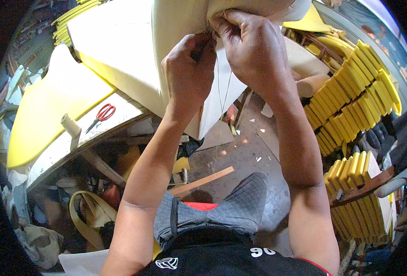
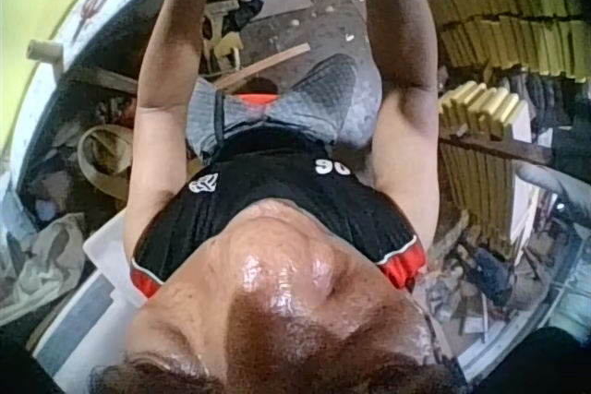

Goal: The person prepares a needle and thread, then moves a red stool and a foam cushion to position a white upholstered armchair. They proceed to hand-sew a seam on the chair's armrest using a needle and thread.

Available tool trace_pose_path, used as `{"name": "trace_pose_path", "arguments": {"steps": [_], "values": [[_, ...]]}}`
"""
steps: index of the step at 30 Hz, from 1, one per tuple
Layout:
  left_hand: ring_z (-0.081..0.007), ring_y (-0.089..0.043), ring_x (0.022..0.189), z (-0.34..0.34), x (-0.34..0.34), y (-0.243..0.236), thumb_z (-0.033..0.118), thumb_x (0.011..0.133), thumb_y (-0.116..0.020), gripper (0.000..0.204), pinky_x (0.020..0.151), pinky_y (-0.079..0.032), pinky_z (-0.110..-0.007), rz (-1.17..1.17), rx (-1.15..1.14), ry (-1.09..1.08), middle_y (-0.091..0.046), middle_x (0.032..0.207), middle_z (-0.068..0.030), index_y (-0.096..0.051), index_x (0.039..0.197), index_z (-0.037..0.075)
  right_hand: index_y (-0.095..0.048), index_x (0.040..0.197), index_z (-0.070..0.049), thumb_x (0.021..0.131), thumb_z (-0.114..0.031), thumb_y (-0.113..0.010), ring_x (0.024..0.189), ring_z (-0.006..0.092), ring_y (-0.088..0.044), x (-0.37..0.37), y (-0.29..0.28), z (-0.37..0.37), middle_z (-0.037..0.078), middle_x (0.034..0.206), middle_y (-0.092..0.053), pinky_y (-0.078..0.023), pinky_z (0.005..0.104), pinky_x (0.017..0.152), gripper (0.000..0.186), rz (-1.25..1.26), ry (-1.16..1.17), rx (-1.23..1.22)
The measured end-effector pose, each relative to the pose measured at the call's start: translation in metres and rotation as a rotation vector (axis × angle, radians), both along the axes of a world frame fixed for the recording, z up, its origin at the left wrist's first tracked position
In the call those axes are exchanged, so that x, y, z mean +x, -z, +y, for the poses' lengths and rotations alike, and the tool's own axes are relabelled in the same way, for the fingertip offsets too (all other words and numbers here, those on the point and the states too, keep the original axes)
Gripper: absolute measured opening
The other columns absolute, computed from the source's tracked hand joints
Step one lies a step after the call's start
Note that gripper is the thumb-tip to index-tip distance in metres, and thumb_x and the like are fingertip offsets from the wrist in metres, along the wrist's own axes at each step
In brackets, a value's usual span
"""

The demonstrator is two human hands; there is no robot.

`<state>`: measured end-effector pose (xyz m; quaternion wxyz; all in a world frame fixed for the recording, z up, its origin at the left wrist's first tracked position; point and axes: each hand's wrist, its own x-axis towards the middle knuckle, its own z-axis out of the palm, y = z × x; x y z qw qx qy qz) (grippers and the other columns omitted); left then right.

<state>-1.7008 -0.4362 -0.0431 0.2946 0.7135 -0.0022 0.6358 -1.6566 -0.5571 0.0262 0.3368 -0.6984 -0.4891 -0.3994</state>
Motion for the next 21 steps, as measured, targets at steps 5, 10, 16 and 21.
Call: {"name": "trace_pose_path", "arguments": {"steps": [5,10,16,21], "values": [[-0.0331,-0.07,0.082,0.003,-0.013,-0.002,0.014,0.09,-0.064,0.016,0.072,-0.055,-0.038,0.049,0.117,-0.108,-0.071,0.094,-0.0169,-0.072,0.101,0.005,-0.073,0.099,-0.006,0.089,-0.013,-0.067,0.081,0.031,-0.072,0.003,0.025,0.01,0.015,0.089,-0.073,-0.055,0.0364,0.074,0.014,-0.06,-0.045,0.294],[-0.034,-0.071,0.081,0.004,-0.014,-0.004,0.011,0.089,-0.065,0.016,0.072,-0.055,-0.038,0.025,0.14,-0.093,-0.071,0.091,-0.0173,-0.071,0.101,0.004,-0.071,0.104,-0.007,0.089,-0.009,-0.068,0.078,0.0255,-0.073,0.003,0.028,0.013,0.014,0.089,-0.073,-0.056,0.0336,0.072,0.016,-0.084,-0.064,0.331],[-0.0336,-0.07,0.076,0.006,-0.015,-0.005,0.007,0.086,-0.065,0.009,0.069,-0.054,-0.04,-0.041,0.164,-0.106,-0.07,0.084,-0.0164,-0.069,0.092,0.003,-0.069,0.111,-0.007,0.091,-0.003,-0.066,0.076,0.0239,-0.073,0.005,0.034,0.006,0.013,0.093,-0.073,-0.056,0.0316,0.069,0.021,-0.262,-0.169,0.329],[-0.0338,-0.069,0.075,0.004,-0.014,-0.004,0.007,0.086,-0.065,0.008,0.067,-0.054,-0.04,-0.055,0.16,-0.079,-0.07,0.083,-0.0161,-0.068,0.092,0.003,-0.064,0.114,-0.013,0.079,-0.001,-0.07,0.078,0.0329,-0.068,0.016,0.039,0.006,0.012,0.091,-0.069,-0.055,0.0402,0.065,0.038,-0.204,-0.161,0.285]]}}
